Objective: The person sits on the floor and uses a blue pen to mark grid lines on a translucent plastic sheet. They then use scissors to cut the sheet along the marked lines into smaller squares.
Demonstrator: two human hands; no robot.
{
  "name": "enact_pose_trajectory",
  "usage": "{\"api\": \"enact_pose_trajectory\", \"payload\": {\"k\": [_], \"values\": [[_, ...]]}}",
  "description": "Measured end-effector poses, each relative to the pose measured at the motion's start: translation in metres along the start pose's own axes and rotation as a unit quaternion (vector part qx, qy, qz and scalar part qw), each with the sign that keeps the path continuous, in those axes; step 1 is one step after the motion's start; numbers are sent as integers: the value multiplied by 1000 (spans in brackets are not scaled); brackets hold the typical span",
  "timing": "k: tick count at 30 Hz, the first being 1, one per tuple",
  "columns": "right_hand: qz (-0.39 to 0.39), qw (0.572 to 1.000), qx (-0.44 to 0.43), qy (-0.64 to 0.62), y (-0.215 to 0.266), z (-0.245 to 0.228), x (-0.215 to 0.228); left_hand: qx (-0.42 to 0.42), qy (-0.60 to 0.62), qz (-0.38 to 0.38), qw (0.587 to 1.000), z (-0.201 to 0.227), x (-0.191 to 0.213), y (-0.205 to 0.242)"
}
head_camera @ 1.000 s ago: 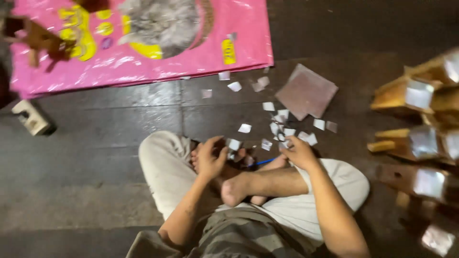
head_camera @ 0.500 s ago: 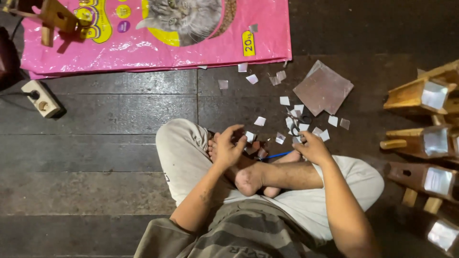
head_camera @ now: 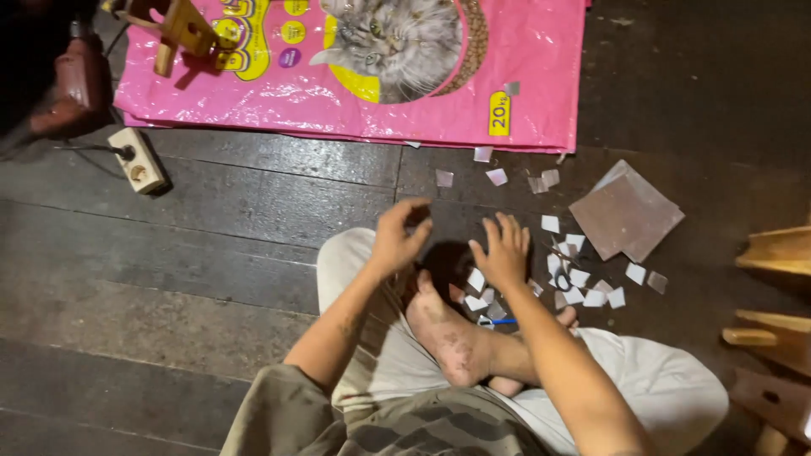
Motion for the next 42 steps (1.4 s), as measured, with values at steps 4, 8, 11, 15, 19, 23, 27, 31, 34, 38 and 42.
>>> {"api": "enact_pose_trajectory", "payload": {"k": [4,8,11,15,19,23,27,31,34,38,42], "values": [[46,999,0,18,1,-3,-28,73,-48,-1,996,-31,28,-46],[125,990,54,34,5,2,-33,121,-69,-23,990,-97,15,-56],[130,989,60,37,0,5,-38,136,-107,-76,982,-117,19,-72],[146,986,69,50,6,8,-39,39,-217,43,974,-108,124,-133],[110,992,48,39,5,0,-30,276,-461,117,835,-126,272,-222],[113,992,31,44,1,2,-32,-14,-584,234,777,-196,406,-275],[102,994,31,33,0,-2,-21,94,-576,169,794,-204,441,-295],[104,993,48,26,1,-11,-16,-32,-785,50,617,-347,483,-282],[97,994,41,22,-2,-10,-14,173,-23,190,966,-202,396,-271],[112,993,44,15,-2,-14,-10,118,61,105,986,-283,425,-287],[117,992,42,18,0,-12,-19,261,-2,101,960,-137,367,-212]]}}
Point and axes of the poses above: each hand's wrist, its own y-axis away from the middle knuckle, its own x-axis out of the back of the hand, z = x × y, the point moved 6 cm from there along -y, towards the middle knuckle, and after that the axes turned 4 degrees about -z, right-handed, at the moved point
